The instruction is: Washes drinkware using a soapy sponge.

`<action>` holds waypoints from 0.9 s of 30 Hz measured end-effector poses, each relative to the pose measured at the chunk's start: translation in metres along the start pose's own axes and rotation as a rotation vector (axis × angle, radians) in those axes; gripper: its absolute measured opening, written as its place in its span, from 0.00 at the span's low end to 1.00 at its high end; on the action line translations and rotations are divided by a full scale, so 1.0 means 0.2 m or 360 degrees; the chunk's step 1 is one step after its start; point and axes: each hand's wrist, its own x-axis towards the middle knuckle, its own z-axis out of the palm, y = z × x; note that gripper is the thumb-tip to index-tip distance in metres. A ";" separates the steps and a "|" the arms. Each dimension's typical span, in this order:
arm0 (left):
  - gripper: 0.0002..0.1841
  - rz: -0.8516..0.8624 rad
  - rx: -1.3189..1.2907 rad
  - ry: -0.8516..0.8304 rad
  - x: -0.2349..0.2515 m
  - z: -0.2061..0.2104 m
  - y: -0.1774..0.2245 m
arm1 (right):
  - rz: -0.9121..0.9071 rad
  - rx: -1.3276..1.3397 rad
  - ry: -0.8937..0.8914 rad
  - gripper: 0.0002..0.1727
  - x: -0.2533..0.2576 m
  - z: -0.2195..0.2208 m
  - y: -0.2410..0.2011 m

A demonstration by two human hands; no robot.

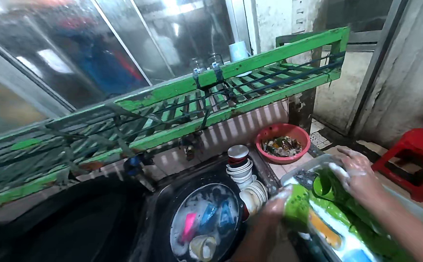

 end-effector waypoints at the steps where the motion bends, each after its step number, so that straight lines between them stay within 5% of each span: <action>1: 0.32 -0.0013 -0.0084 0.0010 0.01 -0.04 0.00 | -0.0179 0.0036 0.0027 0.17 -0.05 -0.01 -0.07; 3: 0.33 -0.0006 -0.0215 0.0078 0.02 -0.11 0.00 | -0.0245 0.0219 -0.0297 0.19 -0.18 0.00 -0.22; 5: 0.32 0.0029 -0.0369 0.0113 0.03 -0.14 0.00 | 0.0126 0.0433 -0.0972 0.25 -0.26 0.06 -0.28; 7: 0.31 0.0017 -0.0506 0.0168 0.01 -0.13 0.01 | 0.0512 0.0607 -0.1339 0.32 -0.31 0.18 -0.24; 15: 0.26 0.0020 -0.0327 0.0345 0.00 -0.04 0.00 | 0.0297 0.0216 -0.1698 0.36 -0.36 0.35 -0.14; 17: 0.26 0.0104 -0.0309 0.0381 0.01 -0.02 -0.02 | 0.0518 0.0317 -0.1565 0.34 -0.35 0.34 -0.15; 20: 0.29 0.0176 -0.0315 0.0447 0.06 -0.01 -0.01 | 0.0919 0.0740 -0.0955 0.31 -0.31 0.14 -0.29; 23: 0.25 0.0142 -0.0266 0.0487 0.05 0.10 0.01 | 0.0535 0.0878 -0.0278 0.31 -0.31 0.03 -0.50; 25: 0.21 0.0099 -0.0253 0.0415 0.00 0.20 0.01 | 0.0068 0.0697 0.0046 0.30 -0.29 0.11 -0.54; 27: 0.19 0.0002 -0.0181 0.0272 -0.04 0.28 0.02 | -0.0023 0.0498 0.0197 0.27 -0.22 0.15 -0.49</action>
